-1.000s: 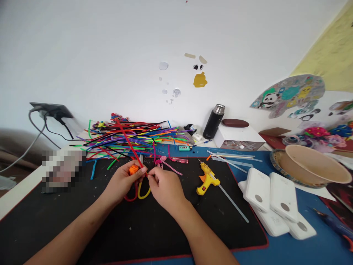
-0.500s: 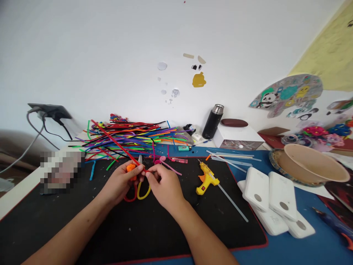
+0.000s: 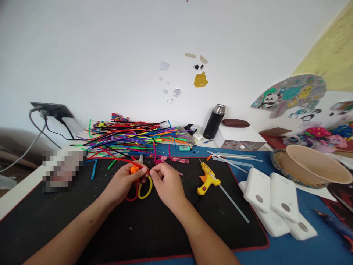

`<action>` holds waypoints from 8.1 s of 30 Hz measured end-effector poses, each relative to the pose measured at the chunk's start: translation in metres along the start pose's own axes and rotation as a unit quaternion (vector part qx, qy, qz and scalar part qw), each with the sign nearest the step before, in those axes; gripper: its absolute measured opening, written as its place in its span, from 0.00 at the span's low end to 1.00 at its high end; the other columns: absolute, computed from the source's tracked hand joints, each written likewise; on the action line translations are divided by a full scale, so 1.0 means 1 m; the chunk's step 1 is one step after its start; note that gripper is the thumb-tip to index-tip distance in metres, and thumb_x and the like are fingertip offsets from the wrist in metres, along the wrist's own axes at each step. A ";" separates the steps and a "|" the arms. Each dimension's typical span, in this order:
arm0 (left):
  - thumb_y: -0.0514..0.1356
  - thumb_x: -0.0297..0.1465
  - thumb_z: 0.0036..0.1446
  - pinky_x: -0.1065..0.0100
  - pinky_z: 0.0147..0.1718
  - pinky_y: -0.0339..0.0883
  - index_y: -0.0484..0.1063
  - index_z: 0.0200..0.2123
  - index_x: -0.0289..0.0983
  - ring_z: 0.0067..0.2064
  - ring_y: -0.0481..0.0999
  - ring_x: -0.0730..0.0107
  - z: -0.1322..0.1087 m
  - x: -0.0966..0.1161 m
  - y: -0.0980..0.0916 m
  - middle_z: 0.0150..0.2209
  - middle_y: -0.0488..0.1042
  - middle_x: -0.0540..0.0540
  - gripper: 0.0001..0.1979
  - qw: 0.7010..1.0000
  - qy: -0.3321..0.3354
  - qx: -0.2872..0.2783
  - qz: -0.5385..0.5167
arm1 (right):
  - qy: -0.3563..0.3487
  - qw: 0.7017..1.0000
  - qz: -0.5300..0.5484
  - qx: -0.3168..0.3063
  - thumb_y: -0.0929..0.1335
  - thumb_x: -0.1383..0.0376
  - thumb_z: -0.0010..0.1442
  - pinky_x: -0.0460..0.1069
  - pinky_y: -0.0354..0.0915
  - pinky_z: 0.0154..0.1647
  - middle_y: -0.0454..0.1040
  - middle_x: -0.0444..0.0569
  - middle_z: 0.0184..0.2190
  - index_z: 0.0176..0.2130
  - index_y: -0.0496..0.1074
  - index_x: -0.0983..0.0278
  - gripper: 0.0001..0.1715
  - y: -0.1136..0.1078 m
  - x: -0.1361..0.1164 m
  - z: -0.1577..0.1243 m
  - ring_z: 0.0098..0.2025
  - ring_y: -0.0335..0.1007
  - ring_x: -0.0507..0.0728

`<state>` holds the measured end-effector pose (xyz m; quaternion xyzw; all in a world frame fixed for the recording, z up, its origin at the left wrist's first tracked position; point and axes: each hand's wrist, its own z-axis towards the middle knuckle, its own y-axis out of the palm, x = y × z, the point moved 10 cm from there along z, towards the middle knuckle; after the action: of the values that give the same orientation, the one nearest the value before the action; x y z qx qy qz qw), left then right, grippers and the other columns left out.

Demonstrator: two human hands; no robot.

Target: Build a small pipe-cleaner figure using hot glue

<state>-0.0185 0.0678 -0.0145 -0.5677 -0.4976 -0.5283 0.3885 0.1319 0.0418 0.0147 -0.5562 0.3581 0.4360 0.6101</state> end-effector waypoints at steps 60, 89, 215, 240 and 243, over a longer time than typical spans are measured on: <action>0.74 0.44 0.50 0.73 0.26 0.61 0.78 0.34 0.36 0.26 0.67 0.73 0.003 -0.004 -0.005 0.24 0.72 0.52 0.18 1.000 0.005 0.014 -0.006 | 0.002 0.999 -0.032 -0.035 0.69 0.64 0.66 0.46 0.54 0.27 0.69 0.39 0.23 0.37 0.76 0.60 0.05 0.011 0.001 0.000 0.25 0.62 0.51; 0.71 0.43 0.49 0.70 0.29 0.59 0.76 0.27 0.38 0.28 0.64 0.70 -0.004 0.021 0.004 0.24 0.70 0.53 0.15 0.981 0.060 -0.004 0.184 | -0.013 0.992 -0.104 -0.064 0.69 0.68 0.63 0.46 0.50 0.25 0.66 0.38 0.20 0.29 0.72 0.61 0.10 0.013 -0.002 -0.002 0.23 0.60 0.50; 0.74 0.44 0.48 0.72 0.24 0.58 0.78 0.35 0.36 0.25 0.67 0.72 0.001 0.002 0.005 0.22 0.71 0.53 0.19 0.999 -0.010 -0.032 0.041 | 0.030 0.995 0.091 -0.017 0.68 0.61 0.67 0.46 0.59 0.24 0.67 0.38 0.21 0.36 0.72 0.61 0.08 0.008 0.012 0.003 0.21 0.66 0.51; 0.73 0.45 0.48 0.71 0.27 0.61 0.76 0.32 0.38 0.26 0.67 0.71 0.003 0.009 -0.007 0.25 0.71 0.53 0.18 0.998 0.024 0.021 0.047 | 0.007 0.998 -0.012 -0.060 0.70 0.61 0.67 0.45 0.57 0.27 0.72 0.39 0.25 0.39 0.76 0.60 0.05 0.014 0.006 -0.001 0.25 0.65 0.51; 0.74 0.45 0.47 0.70 0.26 0.62 0.77 0.35 0.38 0.27 0.70 0.69 0.003 0.005 -0.008 0.25 0.72 0.52 0.20 1.000 0.010 0.024 0.017 | 0.014 0.998 0.035 -0.044 0.70 0.60 0.67 0.45 0.60 0.26 0.71 0.39 0.24 0.40 0.75 0.60 0.06 0.011 0.009 0.000 0.24 0.67 0.51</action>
<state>-0.0261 0.0730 -0.0105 -0.5609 -0.4966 -0.5153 0.4162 0.1244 0.0431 0.0025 -0.5757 0.3666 0.4642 0.5645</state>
